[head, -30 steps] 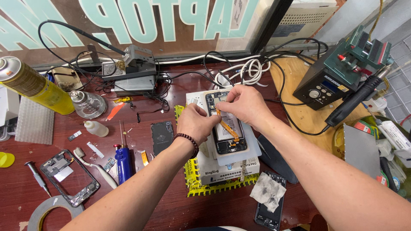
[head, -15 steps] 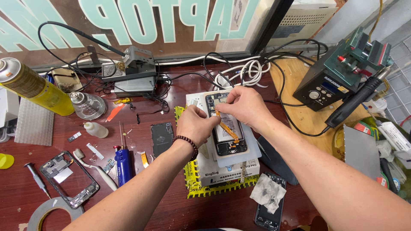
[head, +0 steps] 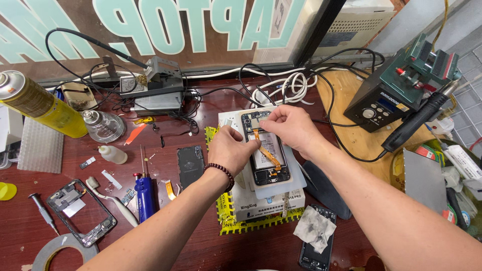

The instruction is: The person works on a disassembled smartphone at a repair bench, peeling a protective sheet and handling the phone's flex cable and frame. They connect test cables to the phone's board, carry it to another counter while it stays connected, then return to the bench and continue handling the phone and small parts.

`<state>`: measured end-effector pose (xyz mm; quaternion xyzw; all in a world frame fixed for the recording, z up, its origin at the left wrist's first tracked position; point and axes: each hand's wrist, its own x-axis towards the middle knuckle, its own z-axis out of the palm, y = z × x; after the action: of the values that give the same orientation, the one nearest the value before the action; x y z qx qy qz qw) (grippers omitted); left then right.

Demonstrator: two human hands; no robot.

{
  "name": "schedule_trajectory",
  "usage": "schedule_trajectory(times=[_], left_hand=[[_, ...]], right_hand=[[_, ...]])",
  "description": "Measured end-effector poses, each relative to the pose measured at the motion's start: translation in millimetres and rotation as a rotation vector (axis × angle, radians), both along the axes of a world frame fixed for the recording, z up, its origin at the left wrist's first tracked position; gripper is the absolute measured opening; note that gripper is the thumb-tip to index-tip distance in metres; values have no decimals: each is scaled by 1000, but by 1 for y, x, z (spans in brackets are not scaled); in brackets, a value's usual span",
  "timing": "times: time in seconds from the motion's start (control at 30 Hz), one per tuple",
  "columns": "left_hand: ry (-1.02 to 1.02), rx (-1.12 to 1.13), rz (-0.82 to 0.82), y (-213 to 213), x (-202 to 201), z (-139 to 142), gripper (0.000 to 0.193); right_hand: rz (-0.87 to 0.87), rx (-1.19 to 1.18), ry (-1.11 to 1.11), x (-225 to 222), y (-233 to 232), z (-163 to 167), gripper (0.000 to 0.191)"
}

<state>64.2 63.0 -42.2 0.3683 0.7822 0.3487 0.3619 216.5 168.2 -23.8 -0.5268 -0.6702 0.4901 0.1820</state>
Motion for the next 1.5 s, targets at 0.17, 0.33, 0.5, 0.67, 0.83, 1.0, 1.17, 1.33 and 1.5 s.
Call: schedule_trajectory(times=[0.17,0.33,0.5,0.67,0.83,1.0,1.17,1.33,1.5], left_hand=[[-13,10,14,0,0,-3,49],[-22,20,15,0,0,-5,49],[-28,2,23,0,-1,-3,49],[-102,-16,33,0,-2,4,47],[-117,2,32,-1,-1,5,44],[-115,7,38,1,-1,1,44],[-115,10,37,2,-2,-2,44],[-109,-27,35,2,-1,-1,45],[27,100,48,-2,0,0,46]], right_hand=[[30,120,-44,-5,-1,1,24],[19,162,-164,-9,-5,9,30],[7,163,-192,-13,-9,15,32],[8,165,-202,-13,-9,15,32],[4,173,-206,-12,-9,13,32],[13,187,-219,-12,-8,13,33],[8,157,-205,-13,-6,11,34],[58,292,-258,-12,-8,16,32],[215,722,-76,3,-34,24,19]])
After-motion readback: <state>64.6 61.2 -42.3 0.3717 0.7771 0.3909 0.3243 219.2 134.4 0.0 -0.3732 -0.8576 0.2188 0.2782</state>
